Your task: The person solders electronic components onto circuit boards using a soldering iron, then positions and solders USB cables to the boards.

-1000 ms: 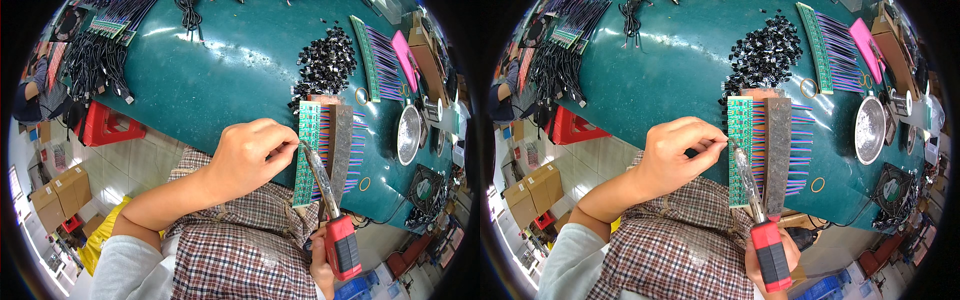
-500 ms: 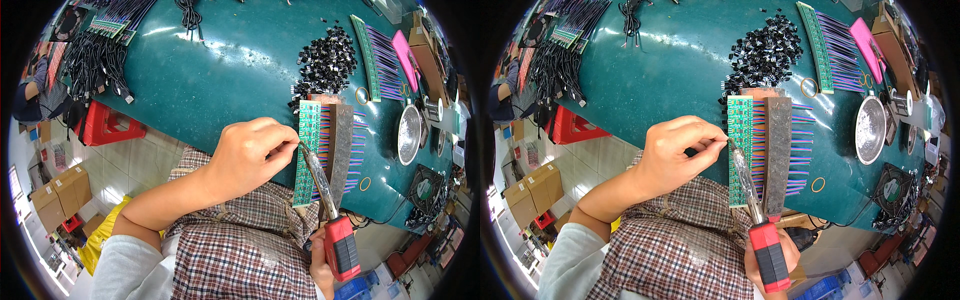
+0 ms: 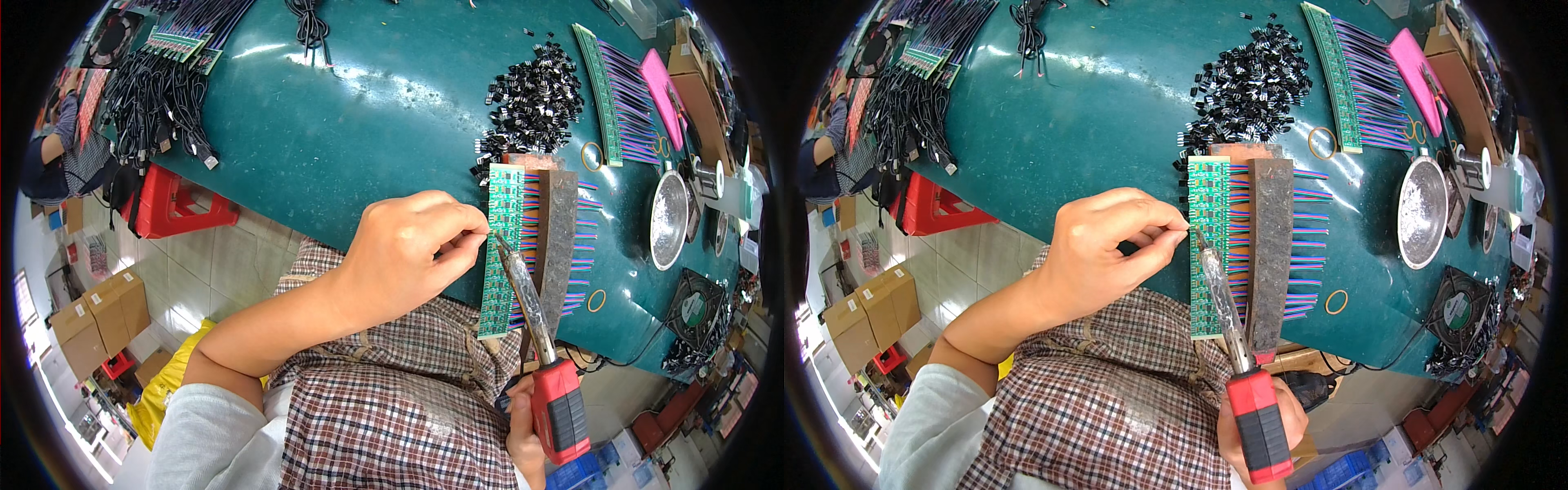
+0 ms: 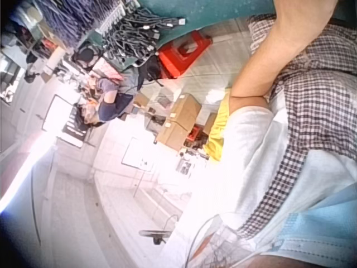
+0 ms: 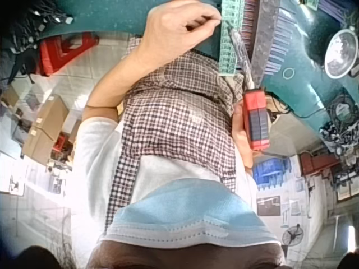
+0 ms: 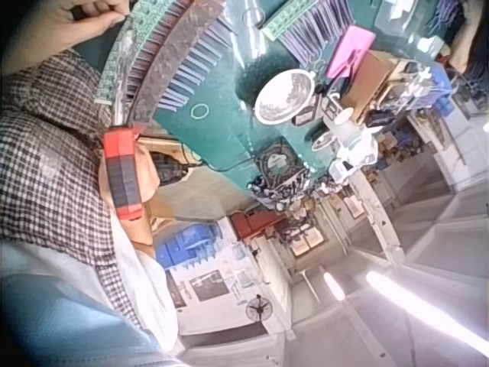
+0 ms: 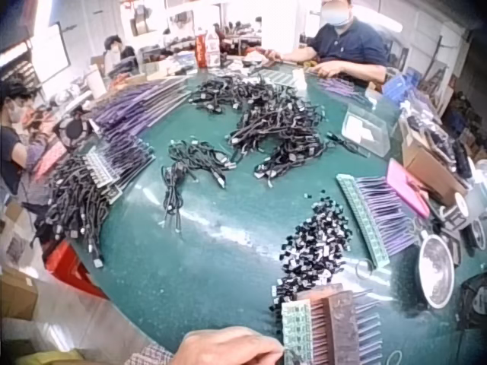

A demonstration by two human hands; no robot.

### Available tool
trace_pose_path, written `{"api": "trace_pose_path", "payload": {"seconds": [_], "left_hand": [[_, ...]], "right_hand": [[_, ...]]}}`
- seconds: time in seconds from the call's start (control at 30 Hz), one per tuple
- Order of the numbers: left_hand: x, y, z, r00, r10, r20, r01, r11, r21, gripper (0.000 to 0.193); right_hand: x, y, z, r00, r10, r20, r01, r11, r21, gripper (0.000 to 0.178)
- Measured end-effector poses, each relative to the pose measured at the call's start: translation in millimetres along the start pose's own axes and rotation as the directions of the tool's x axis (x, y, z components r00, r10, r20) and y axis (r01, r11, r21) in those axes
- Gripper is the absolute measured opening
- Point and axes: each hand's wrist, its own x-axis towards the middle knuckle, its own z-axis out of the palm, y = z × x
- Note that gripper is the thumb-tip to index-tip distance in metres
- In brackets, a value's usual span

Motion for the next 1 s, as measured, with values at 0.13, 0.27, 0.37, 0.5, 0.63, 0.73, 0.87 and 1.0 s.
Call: {"api": "trace_pose_path", "payload": {"seconds": [0.13, 0.27, 0.37, 0.5, 0.63, 0.73, 0.87, 1.0], "left_hand": [[0.5, 0.5, -0.9, 1.0, 0.004, 0.002, -0.004, 1.0, 0.006, 0.013], [0.5, 0.6, -0.4, 1.0, -0.005, 0.004, 0.005, 1.0, 0.004, 0.013], [0.9, 1.4, -0.7, 1.0, -0.009, 0.007, 0.009, 1.0, -0.002, 0.014], [0.5, 1.2, -0.3, 1.0, -0.015, 0.006, 0.015, 1.0, -0.003, 0.014], [0.5, 2.0, -0.7, 1.0, -0.02, 0.007, 0.02, 1.0, 0.003, 0.013], [0.4, 1.8, -0.4, 1.0, -0.016, 0.005, 0.016, 1.0, -0.008, 0.013], [0.2, 1.3, 0.3, 1.0, -0.016, -0.008, 0.016, 1.0, -0.019, 0.013], [0.3, 1.7, 0.7, 1.0, -0.03, -0.006, 0.03, 0.999, -0.025, 0.013]], "right_hand": [[1.8, -2.8, -1.9, 0.999, -0.003, 0.035, 0.004, 0.999, -0.034, 0.02], [1.0, -2.3, -1.6, 0.999, 0.006, 0.045, -0.003, 0.998, -0.062, 0.02], [1.6, -3.9, -0.9, 0.998, 0.053, 0.016, -0.053, 0.999, 0.001, 0.02], [2.1, -1.4, -2.3, 0.999, 0.032, 0.006, -0.032, 0.998, 0.049, 0.021], [3.0, 2.1, -1.2, 0.999, -0.044, 0.014, 0.044, 0.999, -0.004, 0.022], [6.0, 0.4, -0.7, 0.998, -0.052, 0.028, 0.052, 0.999, 0.0, 0.022], [8.5, -5.3, -0.2, 1.0, -0.024, 0.004, 0.024, 1.0, 0.013, 0.02], [9.7, -10.2, -6.7, 1.0, 0.023, -0.014, -0.022, 0.999, 0.037, 0.018]]}}
